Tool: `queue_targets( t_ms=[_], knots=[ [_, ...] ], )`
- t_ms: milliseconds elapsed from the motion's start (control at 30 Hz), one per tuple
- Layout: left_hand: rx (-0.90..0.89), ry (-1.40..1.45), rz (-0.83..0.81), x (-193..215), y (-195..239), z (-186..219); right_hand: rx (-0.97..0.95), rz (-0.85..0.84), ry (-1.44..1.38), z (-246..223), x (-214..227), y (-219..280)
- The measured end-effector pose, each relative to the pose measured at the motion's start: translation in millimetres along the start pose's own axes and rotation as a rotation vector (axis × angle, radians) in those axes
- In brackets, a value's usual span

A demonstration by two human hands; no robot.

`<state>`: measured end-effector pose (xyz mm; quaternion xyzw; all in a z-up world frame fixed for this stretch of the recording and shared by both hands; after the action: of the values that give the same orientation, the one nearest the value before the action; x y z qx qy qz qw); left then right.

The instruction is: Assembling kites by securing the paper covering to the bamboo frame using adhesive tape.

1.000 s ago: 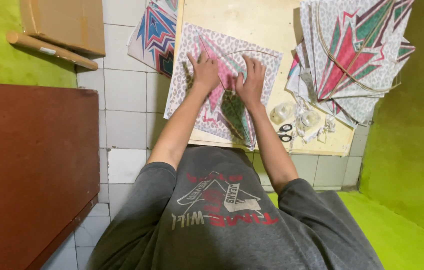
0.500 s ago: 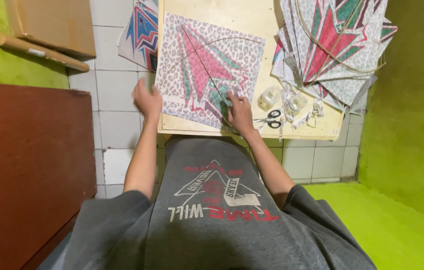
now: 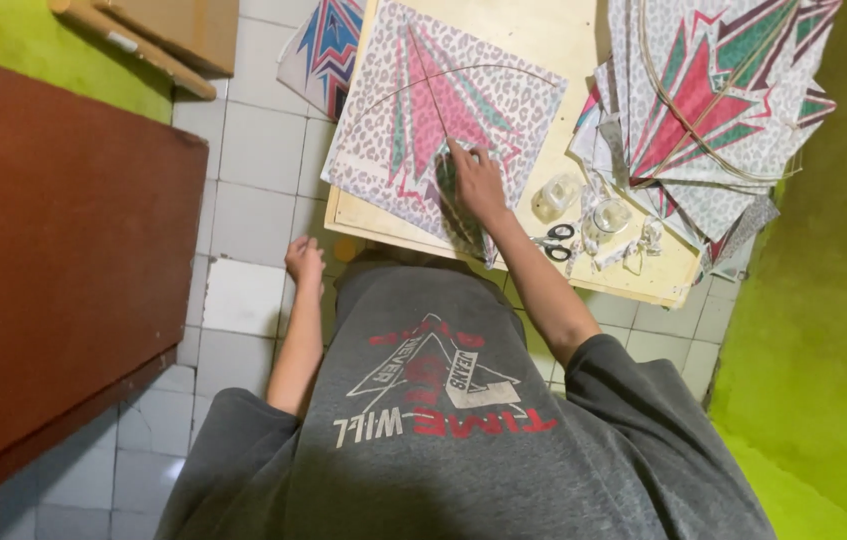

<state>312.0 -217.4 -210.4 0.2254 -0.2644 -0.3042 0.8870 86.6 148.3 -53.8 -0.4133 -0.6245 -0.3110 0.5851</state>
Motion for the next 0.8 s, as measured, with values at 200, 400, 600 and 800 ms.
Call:
queue_targets(
  t_ms=[200, 400, 600, 800],
  knots=[
    [0.089, 0.19, -0.099, -13, 39, 21, 0.143, -0.029, 0.098, -4, 4, 0],
    [0.038, 0.174, -0.164, -29, 40, 86, 0.214, -0.009, 0.14, -8, 3, -3],
    [-0.075, -0.049, -0.157, -69, -29, 77, 0.25, -0.033, 0.163, -18, 9, -5],
    [-0.097, -0.228, -0.128, -92, -34, 93, 0.152, -0.033, 0.08, -3, -12, -5]
  ],
)
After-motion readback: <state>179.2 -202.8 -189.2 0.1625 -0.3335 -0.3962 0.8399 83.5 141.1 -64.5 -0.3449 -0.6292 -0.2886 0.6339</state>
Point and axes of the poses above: each hand's wrist, its own y-axis away from the middle knuckle, its own x-axis out of the back of the hand, z = x × y, the point moved 8 cm from there along -y, towards the middle knuckle, and after that the axes turned 8 degrees about y, right-handed, at the moved point
